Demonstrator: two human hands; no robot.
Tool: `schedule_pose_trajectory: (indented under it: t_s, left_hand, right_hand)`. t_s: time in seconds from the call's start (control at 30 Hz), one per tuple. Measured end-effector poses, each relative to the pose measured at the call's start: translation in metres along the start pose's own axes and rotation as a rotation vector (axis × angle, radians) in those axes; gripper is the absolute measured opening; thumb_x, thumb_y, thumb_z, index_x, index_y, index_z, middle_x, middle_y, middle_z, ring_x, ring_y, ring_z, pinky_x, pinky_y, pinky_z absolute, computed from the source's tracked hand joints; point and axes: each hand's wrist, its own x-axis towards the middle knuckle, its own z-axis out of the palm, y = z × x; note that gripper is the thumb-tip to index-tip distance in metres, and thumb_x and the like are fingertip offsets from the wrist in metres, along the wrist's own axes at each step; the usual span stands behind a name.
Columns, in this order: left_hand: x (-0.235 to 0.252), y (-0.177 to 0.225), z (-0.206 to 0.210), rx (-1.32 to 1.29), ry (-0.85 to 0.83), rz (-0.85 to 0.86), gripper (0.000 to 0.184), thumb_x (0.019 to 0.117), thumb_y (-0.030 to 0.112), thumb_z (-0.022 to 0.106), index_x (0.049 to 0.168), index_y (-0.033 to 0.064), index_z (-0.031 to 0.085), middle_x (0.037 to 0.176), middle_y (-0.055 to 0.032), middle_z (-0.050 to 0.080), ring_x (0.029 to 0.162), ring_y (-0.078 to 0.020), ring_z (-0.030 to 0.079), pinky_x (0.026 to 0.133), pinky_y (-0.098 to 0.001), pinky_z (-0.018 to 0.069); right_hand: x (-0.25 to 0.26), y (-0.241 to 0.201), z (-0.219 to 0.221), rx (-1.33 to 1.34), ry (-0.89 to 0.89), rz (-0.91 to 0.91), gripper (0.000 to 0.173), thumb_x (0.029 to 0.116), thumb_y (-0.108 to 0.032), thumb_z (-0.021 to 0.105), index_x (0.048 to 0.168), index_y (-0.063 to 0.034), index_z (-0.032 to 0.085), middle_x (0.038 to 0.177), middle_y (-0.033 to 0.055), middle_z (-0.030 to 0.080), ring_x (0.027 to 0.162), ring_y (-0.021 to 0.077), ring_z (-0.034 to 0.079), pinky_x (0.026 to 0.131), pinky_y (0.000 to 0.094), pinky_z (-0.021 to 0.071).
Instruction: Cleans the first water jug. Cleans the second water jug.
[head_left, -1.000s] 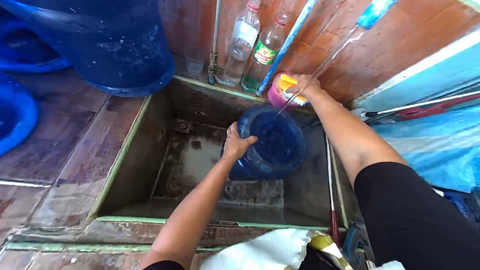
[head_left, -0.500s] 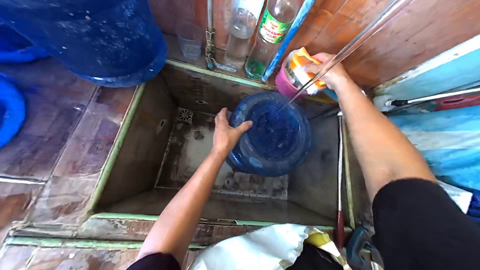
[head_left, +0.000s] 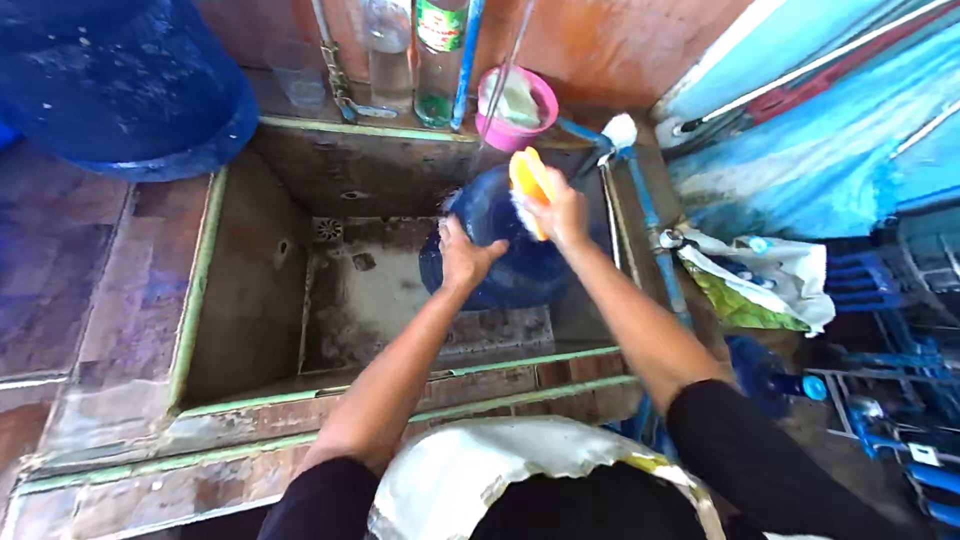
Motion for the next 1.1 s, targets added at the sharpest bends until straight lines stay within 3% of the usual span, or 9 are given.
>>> schedule_pose_trajectory:
  t_s: [0.13, 0.27, 0.4, 0.5, 0.57, 0.7, 0.83, 0.97, 1.1]
  left_hand:
    - [0.013, -0.007, -0.023, 0.075, -0.224, 0.160, 0.102, 0.0765, 0.025, 0.091, 0.156, 0.0037, 0.031, 0.160, -0.0262, 0.032, 0.140, -0.0411, 0.045, 0.110, -0.0609, 0.0426]
    - [0.004, -0.008, -0.015, 0.091, -0.219, 0.053, 0.101, 0.0780, 0.031, 0.089, 0.159, 0.0120, 0.032, 0.161, -0.0241, 0.032, 0.139, -0.0445, 0.045, 0.107, -0.0653, 0.0422]
    - [0.025, 0.006, -0.021, 0.186, -0.297, 0.140, 0.097, 0.0796, 0.033, 0.089, 0.156, 0.0070, 0.034, 0.160, -0.0270, 0.031, 0.140, -0.0474, 0.043, 0.108, -0.0682, 0.0399]
    - [0.006, 0.007, -0.030, 0.207, -0.187, 0.024, 0.111, 0.0772, 0.038, 0.090, 0.161, 0.0071, 0.024, 0.163, -0.0309, 0.024, 0.140, -0.0545, 0.039, 0.104, -0.0746, 0.0385]
    - [-0.011, 0.010, -0.011, 0.167, -0.158, -0.082, 0.114, 0.0774, 0.042, 0.089, 0.162, 0.0072, 0.020, 0.159, -0.0347, 0.027, 0.132, -0.0559, 0.047, 0.100, -0.0714, 0.0452]
    - [0.011, 0.010, -0.025, 0.189, -0.266, 0.012, 0.100, 0.0840, 0.035, 0.085, 0.160, 0.0079, 0.026, 0.156, -0.0337, 0.033, 0.131, -0.0518, 0.050, 0.102, -0.0681, 0.0456]
    - [-0.005, 0.011, -0.019, 0.105, -0.102, -0.051, 0.107, 0.0816, 0.040, 0.086, 0.160, 0.0024, 0.023, 0.159, -0.0347, 0.027, 0.134, -0.0526, 0.047, 0.103, -0.0661, 0.0457]
    - [0.008, 0.015, -0.017, 0.148, -0.192, -0.065, 0.109, 0.0823, 0.040, 0.085, 0.160, 0.0020, 0.020, 0.161, -0.0340, 0.023, 0.135, -0.0538, 0.045, 0.104, -0.0675, 0.0442]
    - [0.013, 0.006, -0.021, 0.094, -0.171, -0.007, 0.102, 0.0843, 0.033, 0.084, 0.161, 0.0055, 0.023, 0.165, -0.0276, 0.022, 0.142, -0.0485, 0.040, 0.109, -0.0646, 0.0409]
  right_hand:
    - [-0.011, -0.013, 0.007, 0.021, -0.115, -0.151, 0.061, 0.0923, -0.033, 0.076, 0.146, -0.0101, 0.057, 0.118, 0.0222, 0.072, 0.108, 0.0403, 0.070, 0.095, 0.0631, 0.0532]
    - [0.004, 0.009, -0.022, -0.085, 0.033, 0.186, 0.058, 0.0981, -0.036, 0.069, 0.143, -0.0032, 0.054, 0.123, 0.0287, 0.067, 0.115, 0.0471, 0.065, 0.099, 0.0663, 0.0482]
    - [-0.021, -0.028, 0.009, -0.049, -0.068, -0.047, 0.060, 0.0953, -0.035, 0.072, 0.146, -0.0076, 0.055, 0.116, 0.0252, 0.071, 0.108, 0.0438, 0.069, 0.094, 0.0647, 0.0522]
    - [0.013, -0.002, -0.007, -0.059, -0.009, 0.104, 0.056, 0.0985, -0.037, 0.069, 0.144, -0.0064, 0.055, 0.121, 0.0266, 0.069, 0.114, 0.0452, 0.066, 0.098, 0.0648, 0.0502]
    - [0.022, 0.000, -0.009, -0.084, 0.031, 0.212, 0.058, 0.0994, -0.038, 0.067, 0.145, -0.0061, 0.053, 0.122, 0.0284, 0.068, 0.115, 0.0470, 0.065, 0.097, 0.0657, 0.0494]
    - [0.007, -0.020, 0.007, -0.060, -0.097, -0.093, 0.058, 0.0964, -0.032, 0.072, 0.144, -0.0042, 0.055, 0.120, 0.0254, 0.070, 0.111, 0.0416, 0.069, 0.097, 0.0613, 0.0522]
    - [0.035, -0.009, -0.006, -0.093, 0.014, 0.172, 0.058, 0.0996, -0.036, 0.067, 0.146, -0.0040, 0.051, 0.122, 0.0295, 0.067, 0.116, 0.0476, 0.065, 0.098, 0.0655, 0.0487]
    - [0.022, -0.023, 0.008, -0.040, -0.116, -0.096, 0.056, 0.0969, -0.031, 0.071, 0.143, -0.0038, 0.056, 0.120, 0.0257, 0.070, 0.110, 0.0424, 0.068, 0.096, 0.0622, 0.0519]
    - [0.048, -0.006, -0.013, -0.125, -0.029, 0.125, 0.057, 0.0993, -0.039, 0.067, 0.143, -0.0053, 0.055, 0.124, 0.0288, 0.066, 0.118, 0.0473, 0.063, 0.101, 0.0672, 0.0463]
